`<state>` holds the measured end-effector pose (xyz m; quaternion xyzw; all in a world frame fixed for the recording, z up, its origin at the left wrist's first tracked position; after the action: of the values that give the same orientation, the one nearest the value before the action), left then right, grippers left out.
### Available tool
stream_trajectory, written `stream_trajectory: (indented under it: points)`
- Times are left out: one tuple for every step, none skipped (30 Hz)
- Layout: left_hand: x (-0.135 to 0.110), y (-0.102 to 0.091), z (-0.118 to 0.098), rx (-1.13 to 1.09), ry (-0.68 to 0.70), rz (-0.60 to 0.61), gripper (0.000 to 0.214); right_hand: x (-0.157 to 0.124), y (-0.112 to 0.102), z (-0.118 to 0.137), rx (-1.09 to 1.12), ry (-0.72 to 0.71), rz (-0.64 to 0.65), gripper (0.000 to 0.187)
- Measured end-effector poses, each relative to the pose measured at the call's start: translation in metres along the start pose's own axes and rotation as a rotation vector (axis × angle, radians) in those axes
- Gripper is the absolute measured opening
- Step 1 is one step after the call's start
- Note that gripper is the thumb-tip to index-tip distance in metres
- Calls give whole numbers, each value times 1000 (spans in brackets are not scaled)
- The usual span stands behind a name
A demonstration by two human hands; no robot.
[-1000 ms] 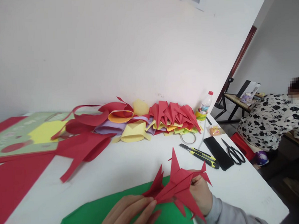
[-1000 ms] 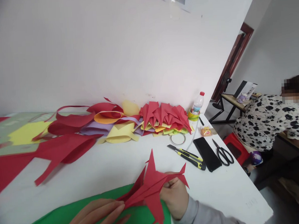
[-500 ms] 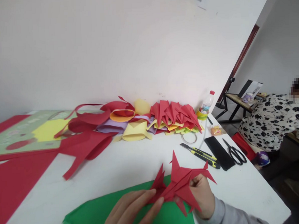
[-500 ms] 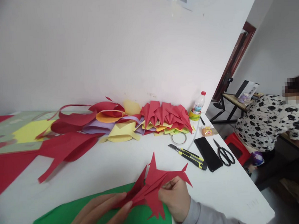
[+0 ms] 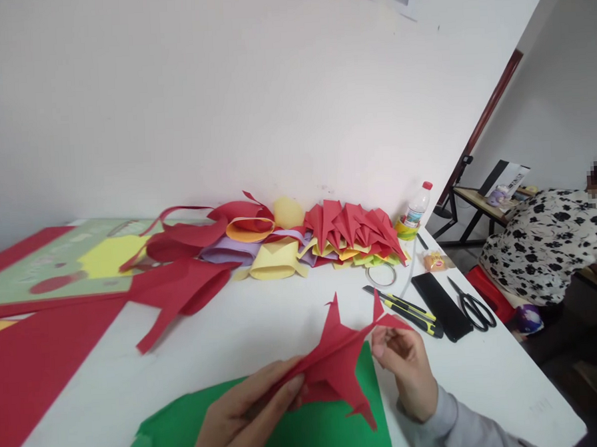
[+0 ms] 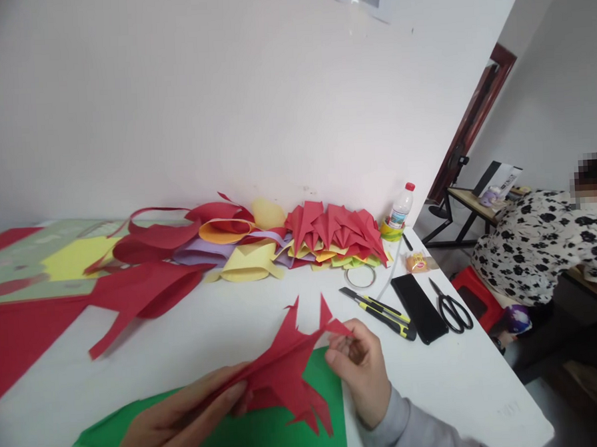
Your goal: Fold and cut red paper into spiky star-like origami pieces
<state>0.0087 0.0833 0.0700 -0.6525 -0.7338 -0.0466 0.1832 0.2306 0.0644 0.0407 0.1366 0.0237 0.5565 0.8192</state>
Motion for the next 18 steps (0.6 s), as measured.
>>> stream_trajectory:
  points:
    - [0, 7, 3, -31, -64, 65, 27, 2, 2, 0, 6, 9, 32, 22]
    - [-2, 13, 6, -55, -114, 130, 27, 2, 6, 0, 18, 26, 73, 27]
    - [-4, 18, 8, -72, -153, 182, 27, 2, 10, 0, 34, 41, 116, 31]
    - [-5, 21, 11, -80, -191, 211, 27, 1, 14, 0, 48, 51, 152, 33]
    - [-7, 23, 15, -88, -229, 229, 28, 0, 17, 1, 59, 47, 176, 34]
    - [-8, 23, 19, -98, -269, 237, 29, -1, 20, 3, 65, 31, 191, 32]
    - [-10, 23, 23, -109, -306, 238, 30, -3, 22, 5, 65, 12, 209, 30]
    - [-11, 23, 27, -117, -337, 232, 30, -4, 24, 6, 64, -2, 231, 28]
    - [-11, 23, 30, -122, -361, 225, 31, -6, 27, 6, 67, -6, 255, 28]
    - [-11, 22, 33, -128, -377, 219, 31, -7, 29, 5, 75, 4, 277, 29]
    - [-12, 23, 34, -137, -391, 221, 31, -8, 31, 3, 86, 24, 298, 33]
    - [-12, 25, 36, -145, -401, 227, 31, -10, 33, 1, 95, 48, 317, 36]
    - [-13, 26, 36, -151, -410, 235, 31, -10, 34, 0, 101, 65, 324, 37]
    - [-13, 28, 36, -155, -414, 243, 31, -10, 35, 0, 104, 72, 320, 34]
    - [-13, 29, 35, -157, -410, 249, 31, -11, 35, 0, 98, 73, 314, 29]
    - [-13, 30, 33, -156, -402, 253, 30, -11, 35, 0, 86, 69, 298, 24]
    - [-12, 30, 31, -153, -391, 253, 29, -10, 35, 0, 72, 62, 274, 19]
    - [-12, 30, 29, -151, -382, 249, 28, -10, 34, 1, 57, 58, 249, 17]
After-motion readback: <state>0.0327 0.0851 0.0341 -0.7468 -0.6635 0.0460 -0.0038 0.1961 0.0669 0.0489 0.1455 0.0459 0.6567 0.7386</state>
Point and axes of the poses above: each hand's wrist, its own x-axis towards the middle knuckle, its own y-axis out of the palm, z = x × y, the point moved 9 cm from there along x, towards the middle knuckle, and after that the axes turned 13 degrees about -z, right-handed, at the moved point
